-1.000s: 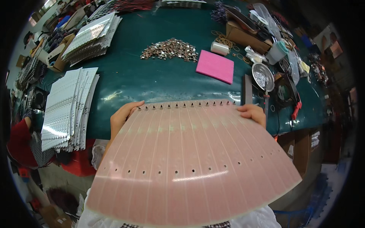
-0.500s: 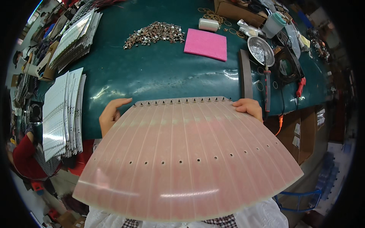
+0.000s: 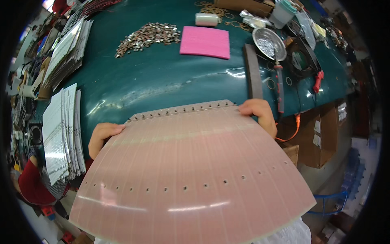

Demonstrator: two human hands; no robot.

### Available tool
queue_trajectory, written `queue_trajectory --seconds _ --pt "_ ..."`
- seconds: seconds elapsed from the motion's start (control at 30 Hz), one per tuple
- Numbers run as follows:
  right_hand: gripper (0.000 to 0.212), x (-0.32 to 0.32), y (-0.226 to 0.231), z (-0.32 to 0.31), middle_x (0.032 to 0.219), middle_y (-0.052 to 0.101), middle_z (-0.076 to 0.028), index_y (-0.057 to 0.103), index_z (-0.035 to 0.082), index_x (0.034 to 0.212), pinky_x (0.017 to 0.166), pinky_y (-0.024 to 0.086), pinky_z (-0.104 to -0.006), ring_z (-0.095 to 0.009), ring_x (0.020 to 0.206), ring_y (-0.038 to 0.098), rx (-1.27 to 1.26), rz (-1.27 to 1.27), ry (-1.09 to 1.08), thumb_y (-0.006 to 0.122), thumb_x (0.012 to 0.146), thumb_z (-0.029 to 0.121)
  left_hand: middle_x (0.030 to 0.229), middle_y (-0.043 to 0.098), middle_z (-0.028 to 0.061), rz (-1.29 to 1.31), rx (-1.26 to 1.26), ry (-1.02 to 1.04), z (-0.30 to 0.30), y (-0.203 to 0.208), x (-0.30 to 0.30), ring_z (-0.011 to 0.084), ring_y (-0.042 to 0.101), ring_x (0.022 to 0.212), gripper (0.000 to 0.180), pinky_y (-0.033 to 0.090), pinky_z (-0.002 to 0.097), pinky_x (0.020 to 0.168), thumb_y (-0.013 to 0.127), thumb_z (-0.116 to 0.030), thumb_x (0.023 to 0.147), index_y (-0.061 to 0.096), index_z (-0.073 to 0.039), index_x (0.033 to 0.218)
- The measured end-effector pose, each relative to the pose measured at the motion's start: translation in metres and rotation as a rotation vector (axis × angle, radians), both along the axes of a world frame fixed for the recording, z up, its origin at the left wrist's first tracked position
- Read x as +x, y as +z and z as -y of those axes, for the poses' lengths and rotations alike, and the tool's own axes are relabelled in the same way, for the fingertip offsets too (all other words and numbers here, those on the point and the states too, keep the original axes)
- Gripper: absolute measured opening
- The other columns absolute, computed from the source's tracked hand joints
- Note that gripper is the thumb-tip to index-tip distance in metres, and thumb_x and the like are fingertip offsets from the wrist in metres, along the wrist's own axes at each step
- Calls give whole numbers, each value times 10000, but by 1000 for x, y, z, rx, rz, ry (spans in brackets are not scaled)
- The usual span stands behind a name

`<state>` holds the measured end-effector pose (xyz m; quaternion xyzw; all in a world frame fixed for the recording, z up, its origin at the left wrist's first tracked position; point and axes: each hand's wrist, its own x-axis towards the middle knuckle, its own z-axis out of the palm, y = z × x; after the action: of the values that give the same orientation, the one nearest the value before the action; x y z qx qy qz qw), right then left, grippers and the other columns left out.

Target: The person solders components onto an LED panel with a soldering iron, sets the panel aside, and inserts small metal connectors onto a new circuit board panel by hand.

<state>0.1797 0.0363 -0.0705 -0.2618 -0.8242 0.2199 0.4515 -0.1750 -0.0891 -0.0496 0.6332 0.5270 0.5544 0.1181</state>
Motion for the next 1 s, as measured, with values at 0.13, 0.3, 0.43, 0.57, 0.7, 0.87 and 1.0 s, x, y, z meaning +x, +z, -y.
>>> queue_trajectory --seconds 0.13,0.3,0.43,0.57,0.7,0.87,1.0 --pt "393 -14 17 1 1118 632 -160 616 15 1139 863 477 -333 -241 991 609 -268 7 -169 759 801 155 910 701 173 -12 -28 -19 4 -3 -7 226 669 800 254 512 280 664 805 -94 775 687 35 958" --pt "470 -12 16 -8 1167 653 -130 629 27 1216 923 468 -356 -246 1061 625 -228 158 -139 764 790 174 934 682 179 25 -87 -22 7 -5 -10 228 674 808 281 512 273 665 799 -132 801 673 40 984" --pt "490 -16 13 -6 1129 658 -137 636 26 1214 943 472 -363 -256 1069 642 -229 82 -135 786 770 168 935 674 176 61 -92 -5 7 -6 -5 231 676 820 299 522 284 688 799 -156 806 670 40 992" --pt "504 -16 9 -6 1064 648 -135 641 19 1206 933 495 -360 -252 1027 667 -243 38 -141 809 751 156 944 670 173 17 -107 -18 8 -4 -7 238 677 850 323 529 300 724 802 -181 807 670 39 1003" --pt "479 -15 8 -6 1043 644 -129 652 14 1186 910 512 -354 -248 998 677 -233 25 -127 806 752 145 961 668 172 31 -136 -23 9 -2 -7 238 676 867 328 530 302 731 797 -195 811 671 38 1004" --pt "445 -17 8 -6 1004 672 -119 671 15 1144 892 515 -347 -238 987 659 -252 -4 -134 805 736 131 962 667 167 31 -130 4 13 1 -5 227 667 855 335 519 288 717 788 -213 818 671 38 1007" --pt "420 -17 11 -6 967 696 -110 681 14 1116 860 517 -338 -234 981 642 -208 64 -137 799 728 125 960 670 167 63 -108 24 10 -7 -3 216 660 840 331 507 280 698 782 -205 822 673 42 1014"
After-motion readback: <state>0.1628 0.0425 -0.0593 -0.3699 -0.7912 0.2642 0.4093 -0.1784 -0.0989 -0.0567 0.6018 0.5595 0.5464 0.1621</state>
